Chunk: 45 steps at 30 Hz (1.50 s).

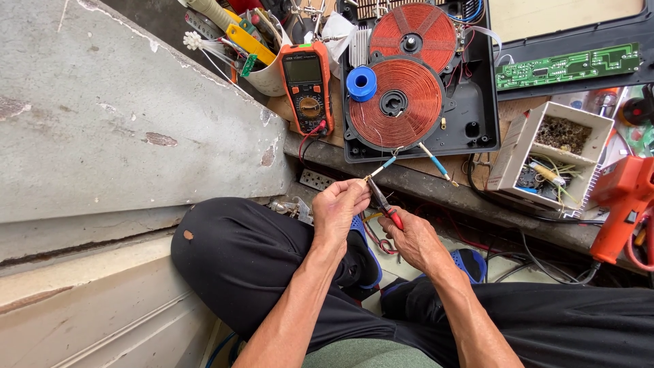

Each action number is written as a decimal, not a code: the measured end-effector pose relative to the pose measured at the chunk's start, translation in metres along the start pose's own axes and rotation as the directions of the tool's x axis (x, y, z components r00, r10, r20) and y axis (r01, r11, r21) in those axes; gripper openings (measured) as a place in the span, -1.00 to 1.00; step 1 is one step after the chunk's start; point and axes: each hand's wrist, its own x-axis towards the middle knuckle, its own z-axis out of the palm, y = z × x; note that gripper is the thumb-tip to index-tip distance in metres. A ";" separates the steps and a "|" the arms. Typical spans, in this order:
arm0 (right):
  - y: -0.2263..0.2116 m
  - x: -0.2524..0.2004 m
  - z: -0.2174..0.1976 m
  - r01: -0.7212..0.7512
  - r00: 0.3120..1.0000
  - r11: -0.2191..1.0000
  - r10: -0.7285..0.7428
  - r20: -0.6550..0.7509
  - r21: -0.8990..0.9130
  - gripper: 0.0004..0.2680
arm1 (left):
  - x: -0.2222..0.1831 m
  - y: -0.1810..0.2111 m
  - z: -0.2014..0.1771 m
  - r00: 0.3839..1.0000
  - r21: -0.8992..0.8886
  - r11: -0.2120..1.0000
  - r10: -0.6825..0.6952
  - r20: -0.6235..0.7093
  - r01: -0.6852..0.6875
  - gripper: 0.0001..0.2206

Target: Securing electrical wire connections in an induction cooker using pliers and a glue gun.

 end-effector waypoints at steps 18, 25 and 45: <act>0.000 0.000 -0.001 -0.001 1.000 1.000 0.001 0.017 0.014 -0.76 | -0.002 0.004 0.002 1.000 -0.005 1.000 -0.004 -0.008 0.004 -0.64; -0.002 0.000 0.003 0.021 1.000 0.999 -0.022 0.022 0.043 -0.77 | -0.004 0.003 0.002 1.000 -0.026 1.000 -0.001 -0.029 0.000 -0.65; -0.001 0.003 0.005 0.031 0.999 0.999 -0.031 0.019 0.039 -0.78 | -0.006 -0.003 0.008 0.996 -0.087 0.996 0.025 -0.086 -0.033 -0.68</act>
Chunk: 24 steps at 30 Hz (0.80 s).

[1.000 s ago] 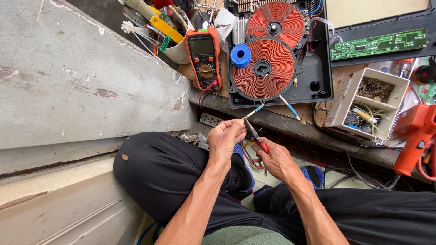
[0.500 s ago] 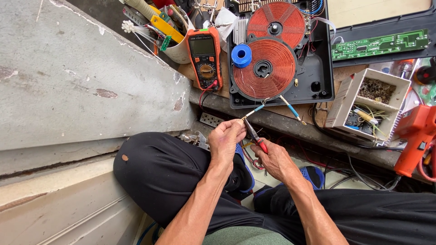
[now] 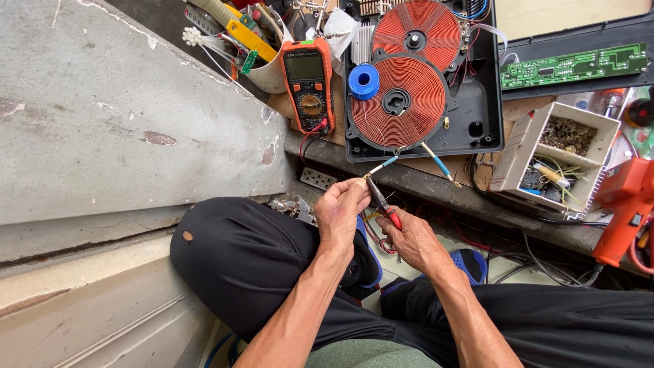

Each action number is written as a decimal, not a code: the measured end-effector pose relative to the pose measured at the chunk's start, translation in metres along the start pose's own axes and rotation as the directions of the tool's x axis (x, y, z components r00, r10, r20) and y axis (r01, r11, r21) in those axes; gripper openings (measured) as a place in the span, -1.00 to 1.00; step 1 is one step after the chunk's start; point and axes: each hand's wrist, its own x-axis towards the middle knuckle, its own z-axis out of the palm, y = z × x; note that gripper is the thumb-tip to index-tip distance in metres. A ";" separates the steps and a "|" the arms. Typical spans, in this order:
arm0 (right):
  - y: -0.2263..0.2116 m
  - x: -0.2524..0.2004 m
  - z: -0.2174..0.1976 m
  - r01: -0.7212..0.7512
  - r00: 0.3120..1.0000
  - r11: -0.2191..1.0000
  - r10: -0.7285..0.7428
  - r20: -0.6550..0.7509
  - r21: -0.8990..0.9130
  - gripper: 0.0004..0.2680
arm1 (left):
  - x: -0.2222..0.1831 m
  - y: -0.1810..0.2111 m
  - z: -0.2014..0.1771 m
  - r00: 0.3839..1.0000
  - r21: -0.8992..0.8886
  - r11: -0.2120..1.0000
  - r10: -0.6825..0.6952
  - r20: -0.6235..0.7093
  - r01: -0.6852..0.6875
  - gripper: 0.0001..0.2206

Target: Securing electrical wire connections in an induction cooker using pliers and a glue gun.

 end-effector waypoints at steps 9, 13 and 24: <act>-0.011 -0.006 0.001 -0.011 1.000 1.000 0.011 0.006 -0.013 -0.78 | 0.003 0.003 -0.005 1.000 -0.014 1.000 0.006 -0.008 -0.006 -0.68; 0.001 -0.011 -0.005 -0.032 0.999 0.998 0.034 0.027 -0.063 -0.78 | 0.000 0.011 -0.006 0.999 -0.028 1.000 0.008 -0.034 -0.009 -0.67; -0.041 -0.045 -0.010 0.192 0.907 0.877 0.012 -0.420 0.440 -0.77 | 0.004 -0.007 -0.004 1.000 -0.109 0.994 0.029 0.008 -0.028 -0.72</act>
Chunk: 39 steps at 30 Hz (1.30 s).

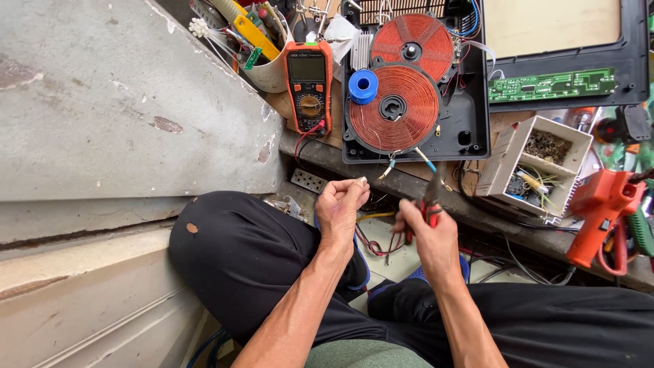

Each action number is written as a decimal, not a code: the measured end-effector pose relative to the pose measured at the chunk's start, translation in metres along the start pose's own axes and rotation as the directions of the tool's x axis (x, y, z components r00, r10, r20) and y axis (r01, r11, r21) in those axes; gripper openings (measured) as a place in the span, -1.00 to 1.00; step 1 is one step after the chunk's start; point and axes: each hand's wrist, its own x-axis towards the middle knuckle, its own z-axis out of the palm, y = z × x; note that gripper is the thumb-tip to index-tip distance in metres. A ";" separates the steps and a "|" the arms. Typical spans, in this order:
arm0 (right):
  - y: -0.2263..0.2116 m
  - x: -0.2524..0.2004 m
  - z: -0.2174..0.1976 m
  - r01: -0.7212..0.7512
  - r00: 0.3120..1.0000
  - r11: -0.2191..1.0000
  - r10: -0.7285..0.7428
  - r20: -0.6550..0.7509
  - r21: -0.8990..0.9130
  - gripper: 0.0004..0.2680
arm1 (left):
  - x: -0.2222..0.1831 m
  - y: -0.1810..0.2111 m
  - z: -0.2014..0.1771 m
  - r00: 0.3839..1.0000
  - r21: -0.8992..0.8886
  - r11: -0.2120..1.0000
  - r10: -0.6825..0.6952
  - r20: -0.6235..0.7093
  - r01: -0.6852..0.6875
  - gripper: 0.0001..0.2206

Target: Securing electrical wire connections in an induction cooker using pliers and a glue gun.

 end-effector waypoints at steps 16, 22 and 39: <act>0.025 0.078 0.060 -0.202 0.978 0.782 0.199 0.071 0.589 -0.82 | 0.007 -0.001 -0.016 1.000 -0.124 0.992 0.006 -0.017 -0.008 -0.73; 0.023 0.079 0.059 -0.200 0.975 0.797 0.222 0.032 0.570 -0.78 | 0.005 -0.004 -0.014 1.000 -0.130 0.991 0.003 0.011 -0.002 -0.74; 0.008 0.071 0.061 -0.190 0.975 0.741 0.222 0.033 0.644 -0.78 | 0.001 0.000 -0.012 0.999 -0.112 0.994 -0.001 0.039 0.005 -0.74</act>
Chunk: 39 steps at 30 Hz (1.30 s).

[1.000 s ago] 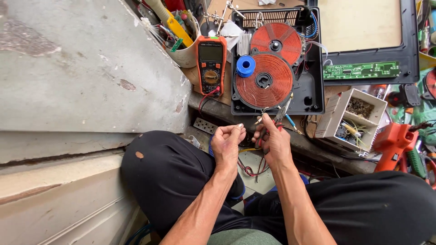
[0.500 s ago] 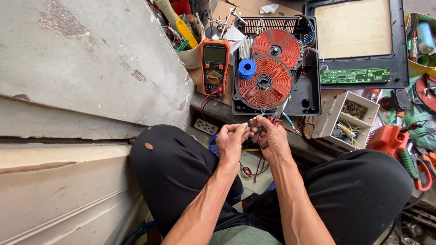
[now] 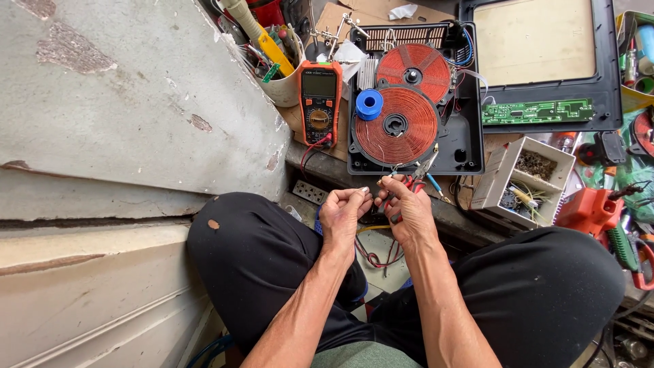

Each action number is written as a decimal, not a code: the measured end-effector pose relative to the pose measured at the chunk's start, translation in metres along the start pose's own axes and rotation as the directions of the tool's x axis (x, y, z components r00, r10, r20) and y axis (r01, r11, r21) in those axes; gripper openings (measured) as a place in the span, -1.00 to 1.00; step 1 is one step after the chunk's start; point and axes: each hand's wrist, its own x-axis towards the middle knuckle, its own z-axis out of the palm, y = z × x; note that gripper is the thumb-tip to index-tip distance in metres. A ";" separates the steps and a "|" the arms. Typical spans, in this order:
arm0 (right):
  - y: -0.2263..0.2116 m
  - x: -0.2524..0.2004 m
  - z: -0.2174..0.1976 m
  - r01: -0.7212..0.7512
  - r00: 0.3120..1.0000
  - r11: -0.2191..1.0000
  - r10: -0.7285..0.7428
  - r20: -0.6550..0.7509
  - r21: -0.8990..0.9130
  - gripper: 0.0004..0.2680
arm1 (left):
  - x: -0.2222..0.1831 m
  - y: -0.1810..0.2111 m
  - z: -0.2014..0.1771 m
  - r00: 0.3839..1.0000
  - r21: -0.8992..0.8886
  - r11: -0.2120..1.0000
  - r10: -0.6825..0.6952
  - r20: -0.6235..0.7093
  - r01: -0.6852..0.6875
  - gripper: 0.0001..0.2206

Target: Securing electrical wire connections in an induction cooker using pliers and a glue gun.

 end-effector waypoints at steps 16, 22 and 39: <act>0.017 -0.011 0.004 0.239 0.971 0.950 -0.227 0.080 -0.202 -0.81 | -0.002 0.000 0.000 0.996 0.039 0.996 -0.085 -0.014 0.086 -0.74; 0.018 -0.010 0.004 0.235 0.971 0.957 -0.225 0.076 -0.169 -0.80 | 0.002 -0.004 -0.002 0.995 0.086 0.992 -0.096 -0.001 0.096 -0.72; 0.023 -0.015 0.003 0.378 0.925 0.896 -0.360 0.119 -0.234 -0.88 | -0.018 0.015 -0.002 0.988 0.044 0.995 -0.094 0.123 0.089 -0.70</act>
